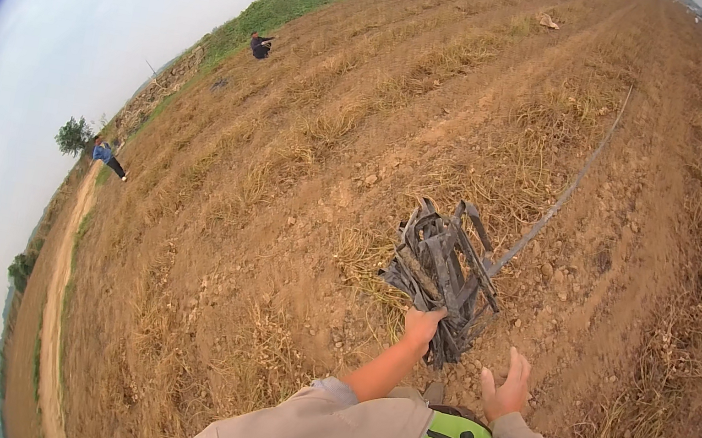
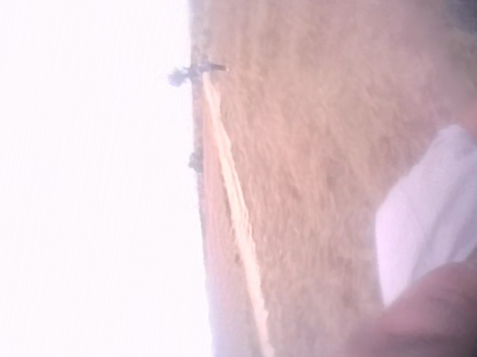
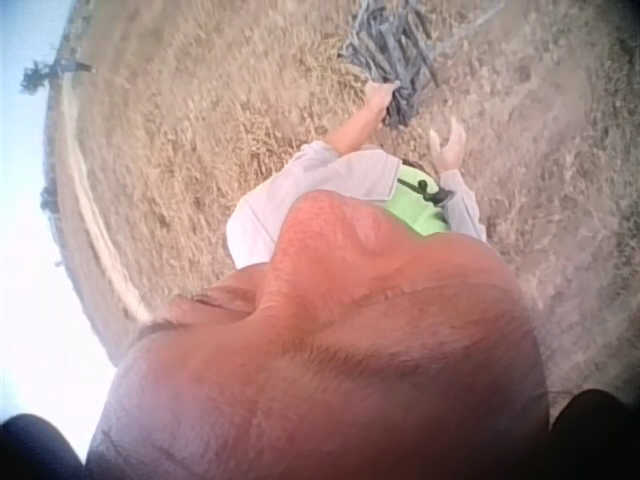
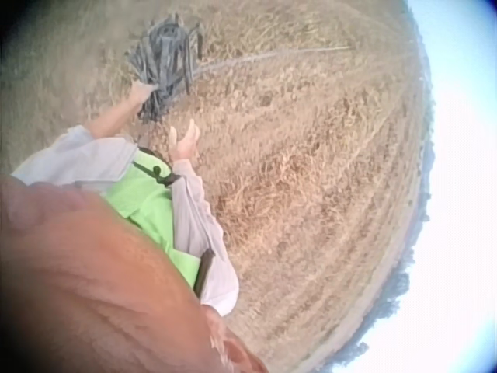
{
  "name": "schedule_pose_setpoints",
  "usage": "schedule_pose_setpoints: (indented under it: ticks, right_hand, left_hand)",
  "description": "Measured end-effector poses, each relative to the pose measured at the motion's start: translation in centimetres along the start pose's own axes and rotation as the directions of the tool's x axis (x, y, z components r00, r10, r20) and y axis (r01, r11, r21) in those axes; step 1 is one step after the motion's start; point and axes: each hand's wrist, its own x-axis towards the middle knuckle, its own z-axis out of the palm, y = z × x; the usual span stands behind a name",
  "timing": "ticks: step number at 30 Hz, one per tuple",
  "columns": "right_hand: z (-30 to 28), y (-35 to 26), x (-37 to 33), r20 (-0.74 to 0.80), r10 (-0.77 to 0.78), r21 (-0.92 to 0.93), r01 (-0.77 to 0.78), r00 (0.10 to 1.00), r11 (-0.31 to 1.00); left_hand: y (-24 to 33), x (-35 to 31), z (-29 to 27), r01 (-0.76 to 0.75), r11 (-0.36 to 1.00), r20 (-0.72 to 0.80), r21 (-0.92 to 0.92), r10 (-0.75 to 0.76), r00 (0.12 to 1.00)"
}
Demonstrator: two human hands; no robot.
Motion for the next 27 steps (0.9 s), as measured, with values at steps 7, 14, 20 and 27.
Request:
schedule_pose_setpoints:
  ticks: [7, 14, 20, 27]
  right_hand:
    - [-0.3, 0.3, 0.0, 0.055, 0.063, 0.014, -0.064, 0.997, 0.998]
    - [-0.1, 0.9, 0.4, 0.067, 0.069, 0.065, -0.073, 0.995, 0.995]
    - [-0.1, 1.0, 0.3, 0.019, -0.036, -0.035, 0.036, 0.999, 0.999]
    - [-0.5, 0.3, -0.1, 0.105, 0.095, 0.015, -0.097, 0.990, 0.995]
  left_hand:
    - [-0.3, -0.1, -0.1, 0.030, 0.999, 0.013, -0.032, -0.029, 0.999]
    - [-0.5, 0.4, -0.2, 0.047, 0.998, 0.012, -0.041, -0.047, 0.999]
    - [-1.2, 1.1, 0.1, 0.037, 0.999, -0.001, -0.017, -0.037, 0.999]
    - [-1.7, 1.1, 0.3, -0.087, 0.991, 0.027, -0.098, 0.090, 0.996]
